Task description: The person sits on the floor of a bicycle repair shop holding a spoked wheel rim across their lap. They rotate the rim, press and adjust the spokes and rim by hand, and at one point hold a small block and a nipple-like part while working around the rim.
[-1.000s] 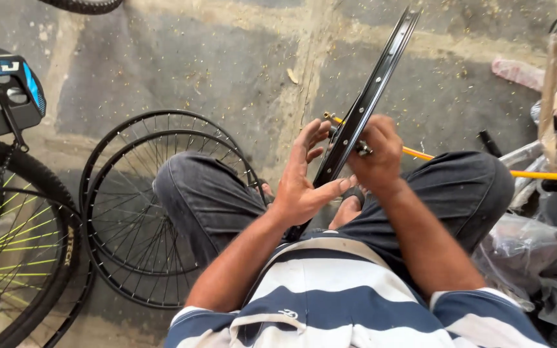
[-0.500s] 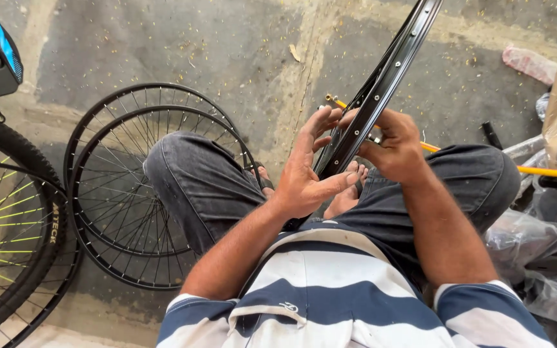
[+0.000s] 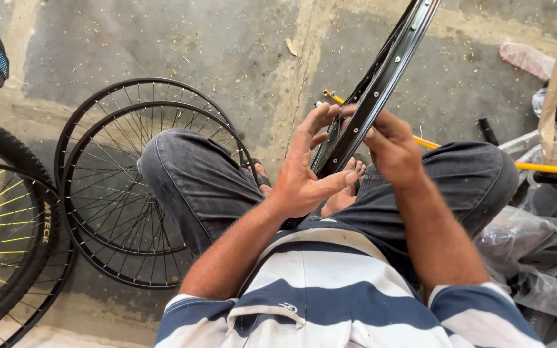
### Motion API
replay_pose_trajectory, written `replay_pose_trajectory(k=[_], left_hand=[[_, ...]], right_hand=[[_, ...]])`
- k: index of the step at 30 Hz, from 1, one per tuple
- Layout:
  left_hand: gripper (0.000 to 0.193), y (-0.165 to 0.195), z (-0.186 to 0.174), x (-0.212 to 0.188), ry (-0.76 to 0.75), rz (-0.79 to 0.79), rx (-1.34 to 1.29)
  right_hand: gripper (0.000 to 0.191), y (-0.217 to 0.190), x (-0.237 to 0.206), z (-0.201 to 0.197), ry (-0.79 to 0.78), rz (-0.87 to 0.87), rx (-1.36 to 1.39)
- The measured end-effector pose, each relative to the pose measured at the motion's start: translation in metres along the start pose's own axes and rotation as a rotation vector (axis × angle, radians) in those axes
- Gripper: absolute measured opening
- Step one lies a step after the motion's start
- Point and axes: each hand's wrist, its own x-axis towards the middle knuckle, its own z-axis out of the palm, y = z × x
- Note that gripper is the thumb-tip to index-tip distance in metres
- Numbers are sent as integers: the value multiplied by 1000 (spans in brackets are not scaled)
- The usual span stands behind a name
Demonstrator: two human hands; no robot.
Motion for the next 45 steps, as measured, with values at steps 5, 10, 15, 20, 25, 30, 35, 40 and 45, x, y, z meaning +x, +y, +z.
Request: replay_pose_trajectory(k=[5,10,15,20,25,30,35,40,45], left_hand=[[101,0,-1,-1,-7,1,-9],[100,2,2,1,-18,-20,-57],[99,2,3,3,-13,-23,-21],[98,7,1,5,-18,-23,-31],[94,13,7,14,-47,-46,-108],[94,7,20,21,-28,-27,-210],[95,2,23,21,-48,-90,-310],[98,3,24,20,-20,-110,-282],[98,2,26,20,-8,-103,-264]], right_hand=[[40,-28,5,8,-94,-53,-307],[49,-4,10,26,492,-779,-1364],[22,17,-5,8,319,-510,-974],[27,14,-10,-15,60,41,-225],[47,-12,6,-19,-127,28,-180],[41,-45,14,5,61,-437,-904],[37,-33,8,27,454,-867,-1124],[22,-15,0,-5,165,-196,-610],[31,-18,6,-18,-77,77,10]])
